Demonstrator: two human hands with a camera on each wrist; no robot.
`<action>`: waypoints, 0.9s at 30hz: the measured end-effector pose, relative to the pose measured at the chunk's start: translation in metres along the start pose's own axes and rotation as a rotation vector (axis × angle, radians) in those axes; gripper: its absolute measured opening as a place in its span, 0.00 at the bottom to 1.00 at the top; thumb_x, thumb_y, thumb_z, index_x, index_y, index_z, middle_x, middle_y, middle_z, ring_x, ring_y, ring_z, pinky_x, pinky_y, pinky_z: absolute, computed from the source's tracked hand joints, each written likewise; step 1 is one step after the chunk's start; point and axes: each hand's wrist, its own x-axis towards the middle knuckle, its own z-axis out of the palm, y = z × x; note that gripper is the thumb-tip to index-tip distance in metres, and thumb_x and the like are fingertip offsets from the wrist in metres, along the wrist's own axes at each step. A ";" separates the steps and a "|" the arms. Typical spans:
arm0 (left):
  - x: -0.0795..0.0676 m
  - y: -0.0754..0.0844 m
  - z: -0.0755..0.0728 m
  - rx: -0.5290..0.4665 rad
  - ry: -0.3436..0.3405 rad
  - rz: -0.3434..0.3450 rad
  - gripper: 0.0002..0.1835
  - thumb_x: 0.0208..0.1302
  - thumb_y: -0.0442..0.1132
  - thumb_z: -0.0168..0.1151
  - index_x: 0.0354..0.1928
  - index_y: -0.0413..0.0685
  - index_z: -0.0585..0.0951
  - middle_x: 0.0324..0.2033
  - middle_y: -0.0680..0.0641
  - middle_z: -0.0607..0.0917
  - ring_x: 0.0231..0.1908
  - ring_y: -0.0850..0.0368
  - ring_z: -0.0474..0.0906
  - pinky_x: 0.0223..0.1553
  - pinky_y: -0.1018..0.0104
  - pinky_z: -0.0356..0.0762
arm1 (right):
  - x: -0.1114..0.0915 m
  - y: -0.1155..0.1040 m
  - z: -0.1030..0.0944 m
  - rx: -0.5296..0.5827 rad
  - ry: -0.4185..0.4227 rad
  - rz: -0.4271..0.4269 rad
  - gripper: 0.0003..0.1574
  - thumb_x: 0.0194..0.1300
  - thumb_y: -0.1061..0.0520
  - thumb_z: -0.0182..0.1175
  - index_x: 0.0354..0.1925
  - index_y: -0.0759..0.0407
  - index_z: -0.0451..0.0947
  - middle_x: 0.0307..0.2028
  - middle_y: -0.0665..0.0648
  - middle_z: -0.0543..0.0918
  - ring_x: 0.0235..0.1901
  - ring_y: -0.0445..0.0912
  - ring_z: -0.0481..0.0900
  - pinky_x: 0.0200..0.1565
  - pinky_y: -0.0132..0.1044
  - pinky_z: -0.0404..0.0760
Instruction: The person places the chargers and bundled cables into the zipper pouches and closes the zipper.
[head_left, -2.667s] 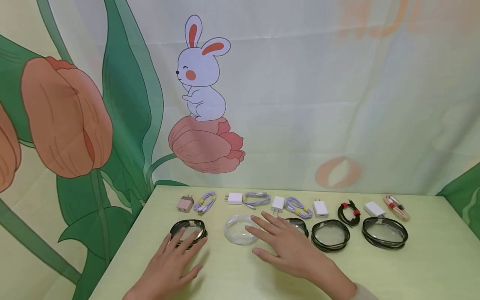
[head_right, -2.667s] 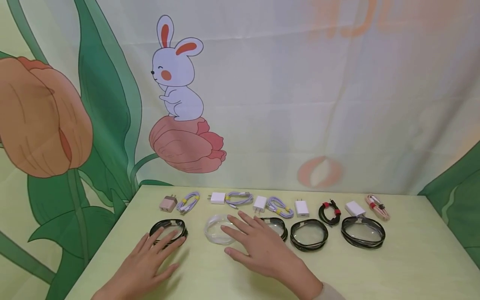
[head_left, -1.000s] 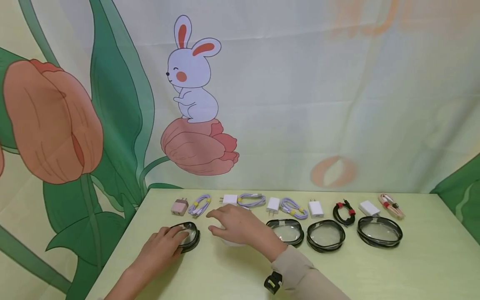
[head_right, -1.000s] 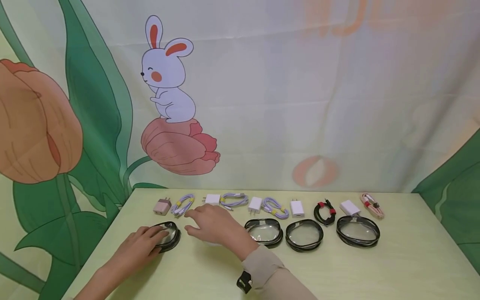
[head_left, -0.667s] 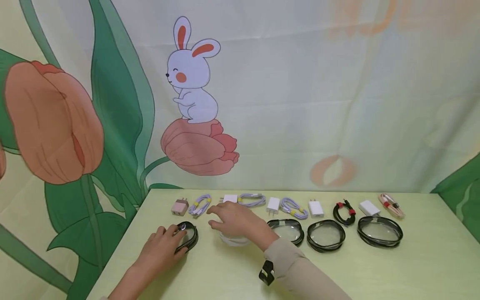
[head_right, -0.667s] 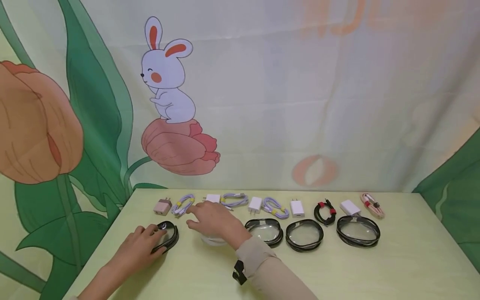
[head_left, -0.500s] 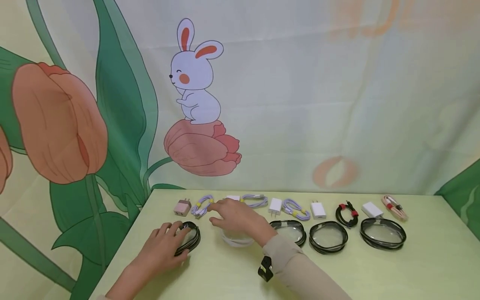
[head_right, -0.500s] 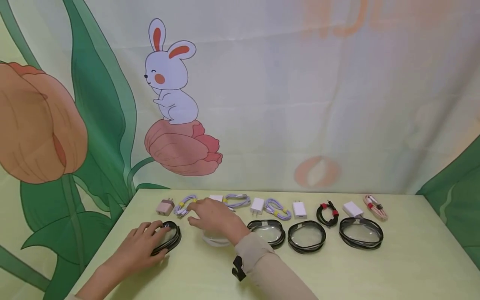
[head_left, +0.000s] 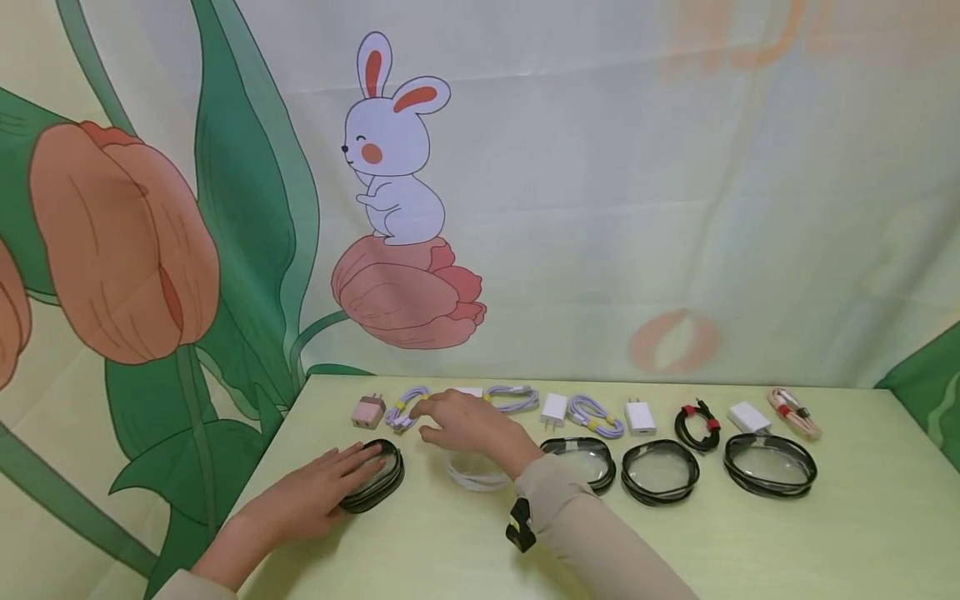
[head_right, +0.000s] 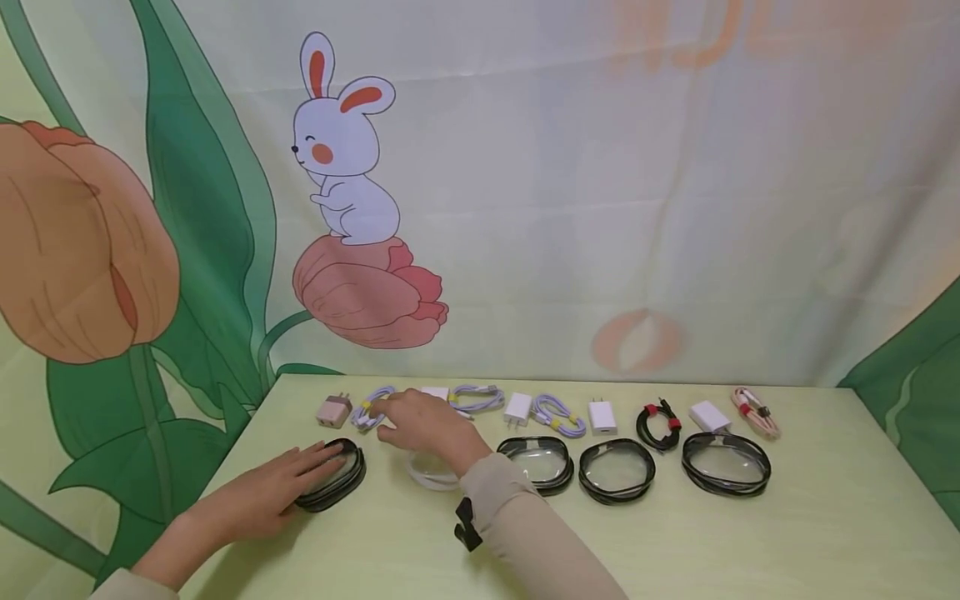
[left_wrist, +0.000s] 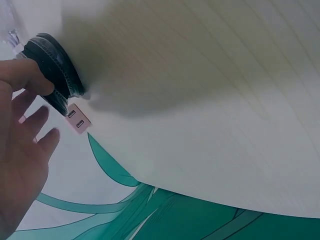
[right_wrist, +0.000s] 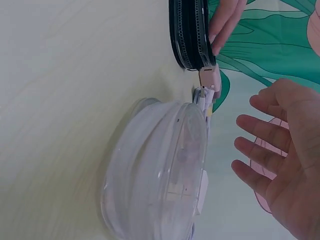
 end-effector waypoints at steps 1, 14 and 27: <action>0.000 0.000 0.000 0.003 -0.001 0.006 0.40 0.59 0.26 0.65 0.75 0.44 0.66 0.73 0.39 0.67 0.71 0.37 0.65 0.66 0.43 0.69 | 0.001 0.001 0.001 0.006 -0.001 -0.002 0.21 0.76 0.51 0.56 0.63 0.52 0.80 0.60 0.49 0.83 0.58 0.43 0.81 0.59 0.38 0.79; 0.015 0.013 -0.001 0.026 0.060 -0.042 0.27 0.65 0.46 0.70 0.60 0.37 0.79 0.48 0.40 0.82 0.43 0.46 0.76 0.45 0.55 0.80 | 0.016 0.016 0.016 0.118 -0.019 0.031 0.21 0.75 0.54 0.56 0.63 0.54 0.80 0.59 0.50 0.83 0.59 0.44 0.80 0.60 0.37 0.77; 0.015 0.005 -0.006 -0.037 0.048 -0.110 0.48 0.64 0.58 0.68 0.79 0.48 0.57 0.73 0.40 0.64 0.69 0.38 0.63 0.65 0.36 0.65 | 0.041 0.026 0.011 0.114 -0.077 0.066 0.33 0.69 0.60 0.64 0.70 0.52 0.73 0.69 0.52 0.75 0.70 0.47 0.69 0.68 0.39 0.69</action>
